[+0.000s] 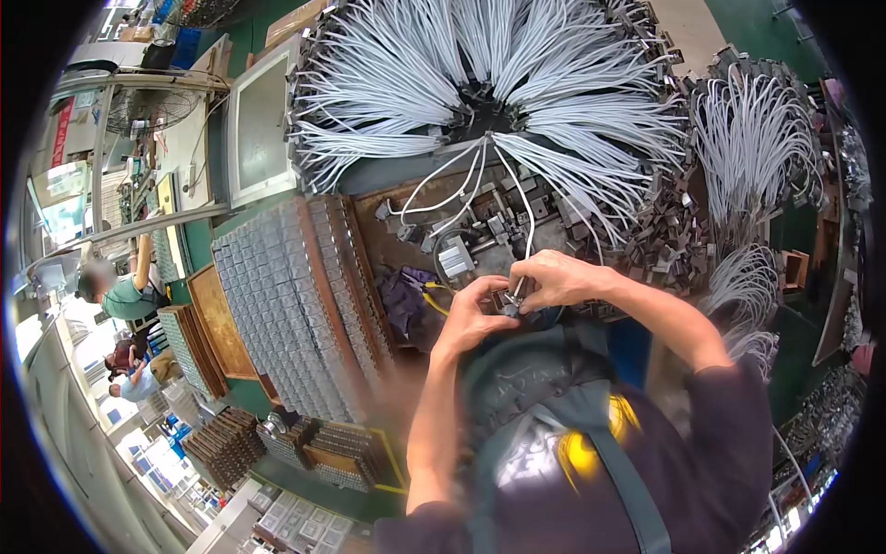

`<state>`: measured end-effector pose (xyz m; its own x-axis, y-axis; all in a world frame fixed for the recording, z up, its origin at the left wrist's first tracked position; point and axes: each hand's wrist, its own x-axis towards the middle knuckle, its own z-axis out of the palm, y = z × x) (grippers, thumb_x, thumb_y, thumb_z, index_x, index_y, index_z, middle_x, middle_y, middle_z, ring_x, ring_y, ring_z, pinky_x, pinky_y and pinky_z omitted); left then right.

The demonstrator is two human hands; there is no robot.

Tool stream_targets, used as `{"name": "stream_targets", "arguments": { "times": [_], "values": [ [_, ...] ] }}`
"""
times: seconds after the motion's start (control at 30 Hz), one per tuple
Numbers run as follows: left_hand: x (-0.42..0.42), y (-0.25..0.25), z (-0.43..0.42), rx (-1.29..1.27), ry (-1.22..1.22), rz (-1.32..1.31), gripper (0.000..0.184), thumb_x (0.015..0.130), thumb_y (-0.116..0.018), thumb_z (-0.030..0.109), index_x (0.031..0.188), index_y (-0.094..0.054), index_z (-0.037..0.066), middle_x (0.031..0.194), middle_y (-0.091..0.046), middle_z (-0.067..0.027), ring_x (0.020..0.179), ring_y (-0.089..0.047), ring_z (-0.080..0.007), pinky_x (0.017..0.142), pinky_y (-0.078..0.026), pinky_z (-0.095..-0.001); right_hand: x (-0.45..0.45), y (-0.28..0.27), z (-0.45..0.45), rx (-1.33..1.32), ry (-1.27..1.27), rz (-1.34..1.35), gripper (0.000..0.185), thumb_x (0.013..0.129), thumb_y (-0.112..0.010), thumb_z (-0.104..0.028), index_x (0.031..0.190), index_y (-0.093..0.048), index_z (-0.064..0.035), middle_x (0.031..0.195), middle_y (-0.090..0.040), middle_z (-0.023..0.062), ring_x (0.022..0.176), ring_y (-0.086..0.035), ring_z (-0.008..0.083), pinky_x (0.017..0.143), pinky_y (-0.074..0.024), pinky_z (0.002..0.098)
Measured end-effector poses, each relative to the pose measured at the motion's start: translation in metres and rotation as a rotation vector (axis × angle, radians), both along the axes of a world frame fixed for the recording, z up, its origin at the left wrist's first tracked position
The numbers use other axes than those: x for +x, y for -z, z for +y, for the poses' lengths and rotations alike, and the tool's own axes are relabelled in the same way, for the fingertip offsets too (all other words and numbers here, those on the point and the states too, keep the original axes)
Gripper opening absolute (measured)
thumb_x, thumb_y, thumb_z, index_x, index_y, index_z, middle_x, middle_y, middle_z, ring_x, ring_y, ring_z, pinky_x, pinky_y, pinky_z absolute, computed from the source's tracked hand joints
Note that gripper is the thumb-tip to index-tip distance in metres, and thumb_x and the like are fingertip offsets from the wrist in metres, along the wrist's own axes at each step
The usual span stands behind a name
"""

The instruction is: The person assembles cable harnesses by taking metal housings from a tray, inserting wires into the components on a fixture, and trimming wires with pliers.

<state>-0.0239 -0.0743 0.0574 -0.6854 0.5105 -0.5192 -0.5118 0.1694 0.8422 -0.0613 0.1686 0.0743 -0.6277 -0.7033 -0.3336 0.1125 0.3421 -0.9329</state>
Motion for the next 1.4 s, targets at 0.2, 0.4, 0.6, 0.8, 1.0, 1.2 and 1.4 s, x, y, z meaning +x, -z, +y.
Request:
{"name": "stream_targets", "arguments": {
  "times": [0.2,0.4,0.6,0.8,1.0,1.2,1.4],
  "values": [
    [-0.001,-0.011,0.007,-0.149,0.075,0.031,0.060,0.069,-0.089,0.004,0.124,-0.065,-0.001,0.108,-0.070,-0.0066,0.094,-0.065,-0.0122,0.082,-0.054,-0.0289,-0.001,-0.003,0.000,0.044,0.004,0.004,0.038,0.075,-0.079,-0.012,0.107,-0.064,0.0030,0.093,-0.074,0.0202,0.088,-0.073,0.0335,0.077,-0.0561,0.0406],
    [0.000,-0.027,0.006,-0.248,0.197,0.438,0.057,0.070,-0.088,0.007,0.122,-0.066,-0.002,0.104,-0.072,-0.0073,0.089,-0.066,-0.0123,0.080,-0.054,-0.0279,0.000,0.003,0.008,-0.124,0.042,-0.155,0.040,0.077,-0.080,-0.011,0.109,-0.061,0.0029,0.091,-0.075,0.0193,0.083,-0.074,0.0308,0.075,-0.0576,0.0390],
    [0.026,-0.020,0.011,-0.206,0.008,0.066,0.064,0.075,-0.088,0.010,0.132,-0.061,-0.001,0.109,-0.072,-0.0111,0.080,-0.064,-0.0083,0.073,-0.054,-0.0269,-0.002,0.000,0.000,0.009,-0.001,-0.085,0.042,0.080,-0.077,-0.013,0.114,-0.061,0.0038,0.086,-0.075,0.0185,0.075,-0.074,0.0254,0.066,-0.0576,0.0353],
    [0.042,-0.008,0.017,-0.026,-0.281,0.017,0.043,0.085,-0.079,-0.001,0.123,-0.058,-0.001,0.117,-0.066,-0.0142,0.083,-0.071,-0.0149,0.070,-0.058,-0.0247,-0.015,0.001,-0.006,0.066,-0.007,-0.247,0.019,0.090,-0.061,-0.010,0.099,-0.065,0.0064,0.077,-0.072,0.0180,0.066,-0.073,0.0234,0.057,-0.0571,0.0353],
    [0.057,0.012,0.026,0.208,-0.491,-0.171,0.039,0.086,-0.077,-0.005,0.121,-0.059,0.000,0.106,-0.070,-0.0138,0.079,-0.072,-0.0145,0.067,-0.058,-0.0256,-0.007,0.002,-0.003,0.030,0.081,-0.234,0.019,0.090,-0.058,-0.007,0.096,-0.064,0.0090,0.074,-0.071,0.0168,0.066,-0.074,0.0261,0.058,-0.0584,0.0354],
    [0.059,0.032,0.026,-0.102,-0.295,0.079,0.033,0.086,-0.076,-0.005,0.116,-0.062,0.001,0.081,-0.072,-0.0076,0.074,-0.071,-0.0129,0.067,-0.058,-0.0252,0.002,0.014,0.001,0.080,0.110,-0.251,0.014,0.092,-0.060,-0.004,0.098,-0.062,0.0088,0.076,-0.071,0.0164,0.066,-0.073,0.0226,0.057,-0.0582,0.0334],
    [0.060,0.032,0.035,0.151,-0.503,-0.151,0.031,0.088,-0.075,-0.004,0.115,-0.060,-0.001,0.092,-0.071,-0.0115,0.074,-0.073,-0.0199,0.069,-0.062,-0.0304,0.006,0.018,0.003,0.085,0.110,-0.144,0.015,0.094,-0.059,-0.003,0.102,-0.063,0.0084,0.073,-0.071,0.0170,0.066,-0.073,0.0233,0.060,-0.0584,0.0342]
  ]
}}
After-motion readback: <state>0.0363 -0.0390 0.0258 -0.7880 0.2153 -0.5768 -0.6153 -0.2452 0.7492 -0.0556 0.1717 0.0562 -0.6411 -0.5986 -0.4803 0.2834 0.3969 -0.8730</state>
